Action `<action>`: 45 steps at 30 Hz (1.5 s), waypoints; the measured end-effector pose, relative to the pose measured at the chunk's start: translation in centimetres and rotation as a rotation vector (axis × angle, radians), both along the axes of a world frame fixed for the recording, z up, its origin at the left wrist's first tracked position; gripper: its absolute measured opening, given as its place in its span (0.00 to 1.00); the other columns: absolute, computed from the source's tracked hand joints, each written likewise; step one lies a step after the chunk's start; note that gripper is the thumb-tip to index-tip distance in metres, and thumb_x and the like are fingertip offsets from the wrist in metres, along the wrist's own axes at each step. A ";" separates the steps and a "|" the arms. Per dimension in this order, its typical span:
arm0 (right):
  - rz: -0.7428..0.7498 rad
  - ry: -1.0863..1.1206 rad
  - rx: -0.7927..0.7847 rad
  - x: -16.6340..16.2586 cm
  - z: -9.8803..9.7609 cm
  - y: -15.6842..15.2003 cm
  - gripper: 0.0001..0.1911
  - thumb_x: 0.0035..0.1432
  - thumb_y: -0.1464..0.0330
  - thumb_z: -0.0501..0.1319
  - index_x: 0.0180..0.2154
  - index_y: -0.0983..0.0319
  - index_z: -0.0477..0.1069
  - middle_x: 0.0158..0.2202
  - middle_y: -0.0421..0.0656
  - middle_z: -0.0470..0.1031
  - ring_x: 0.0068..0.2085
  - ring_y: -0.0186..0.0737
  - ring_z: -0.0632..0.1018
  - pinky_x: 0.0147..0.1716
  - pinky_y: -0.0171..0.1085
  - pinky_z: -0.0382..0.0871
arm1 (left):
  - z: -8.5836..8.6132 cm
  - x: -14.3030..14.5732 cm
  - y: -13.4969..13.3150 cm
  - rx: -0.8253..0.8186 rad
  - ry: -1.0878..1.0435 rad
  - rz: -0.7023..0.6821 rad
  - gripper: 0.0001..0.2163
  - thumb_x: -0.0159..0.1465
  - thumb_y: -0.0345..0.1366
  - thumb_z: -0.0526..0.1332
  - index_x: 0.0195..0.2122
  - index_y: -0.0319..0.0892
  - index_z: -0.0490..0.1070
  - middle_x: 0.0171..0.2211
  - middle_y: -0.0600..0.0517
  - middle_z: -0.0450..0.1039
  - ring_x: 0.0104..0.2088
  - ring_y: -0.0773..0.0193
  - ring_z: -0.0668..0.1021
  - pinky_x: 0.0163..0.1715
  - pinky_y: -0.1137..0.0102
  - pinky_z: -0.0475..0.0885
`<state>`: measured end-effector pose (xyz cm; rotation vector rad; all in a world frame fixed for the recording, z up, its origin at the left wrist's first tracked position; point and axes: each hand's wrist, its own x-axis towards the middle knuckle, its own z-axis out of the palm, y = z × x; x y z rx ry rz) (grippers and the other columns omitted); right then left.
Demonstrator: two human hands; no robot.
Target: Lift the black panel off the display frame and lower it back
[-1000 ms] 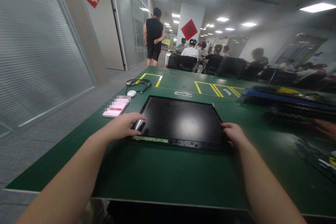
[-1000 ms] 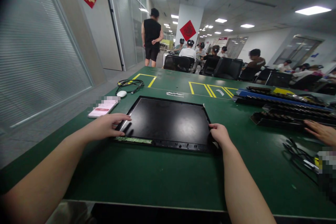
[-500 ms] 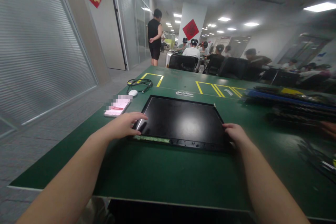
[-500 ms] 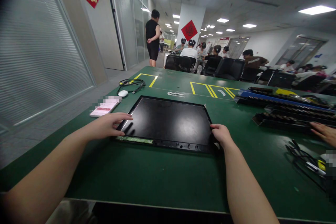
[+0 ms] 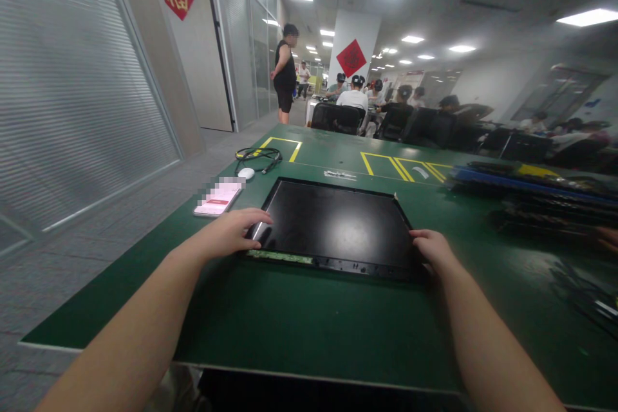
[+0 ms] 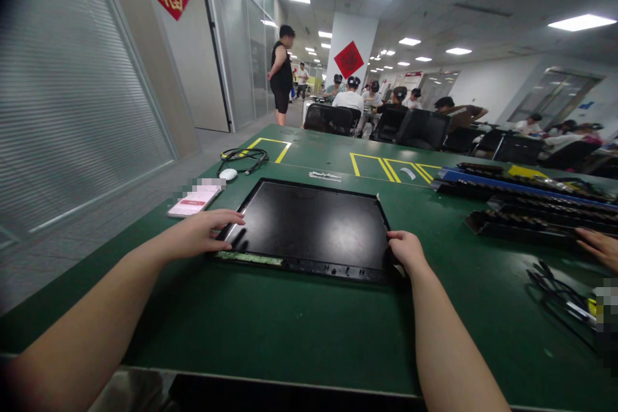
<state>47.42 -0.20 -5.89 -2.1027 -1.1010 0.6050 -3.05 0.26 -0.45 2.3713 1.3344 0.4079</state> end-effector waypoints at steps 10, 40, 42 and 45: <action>0.044 -0.061 0.012 0.7 -0.8 0.4 0.19 0.48 0.78 0.60 0.43 0.63 0.79 0.41 0.48 0.83 0.40 0.42 0.82 0.35 0.34 0.73 | -0.7 0.0 0.5 0.008 -0.001 0.257 0.32 0.55 0.51 0.66 0.58 0.40 0.73 0.60 0.37 0.72 0.51 0.43 0.79 0.51 0.55 0.74; 0.033 -0.097 0.051 0.6 -1.8 0.7 0.15 0.51 0.73 0.59 0.40 0.59 0.79 0.40 0.46 0.82 0.40 0.43 0.81 0.33 0.35 0.71 | 1.7 4.1 -1.0 -0.487 -0.980 0.826 0.20 0.63 0.28 0.64 0.57 0.38 0.74 0.26 0.49 0.83 0.23 0.59 0.82 0.22 0.70 0.76; 0.040 -0.098 0.064 0.5 -1.8 0.7 0.15 0.50 0.74 0.59 0.39 0.59 0.79 0.40 0.46 0.82 0.40 0.43 0.81 0.34 0.36 0.71 | 1.9 4.3 -1.1 -0.528 -1.034 0.831 0.20 0.64 0.27 0.63 0.59 0.38 0.73 0.24 0.50 0.81 0.20 0.61 0.80 0.18 0.72 0.74; 0.043 -0.112 0.072 0.4 -1.8 0.7 0.15 0.51 0.74 0.59 0.39 0.59 0.79 0.40 0.45 0.83 0.40 0.42 0.81 0.35 0.35 0.72 | 1.7 4.3 -0.8 -0.571 -1.107 0.833 0.21 0.65 0.27 0.63 0.59 0.40 0.71 0.23 0.51 0.80 0.18 0.62 0.80 0.17 0.72 0.74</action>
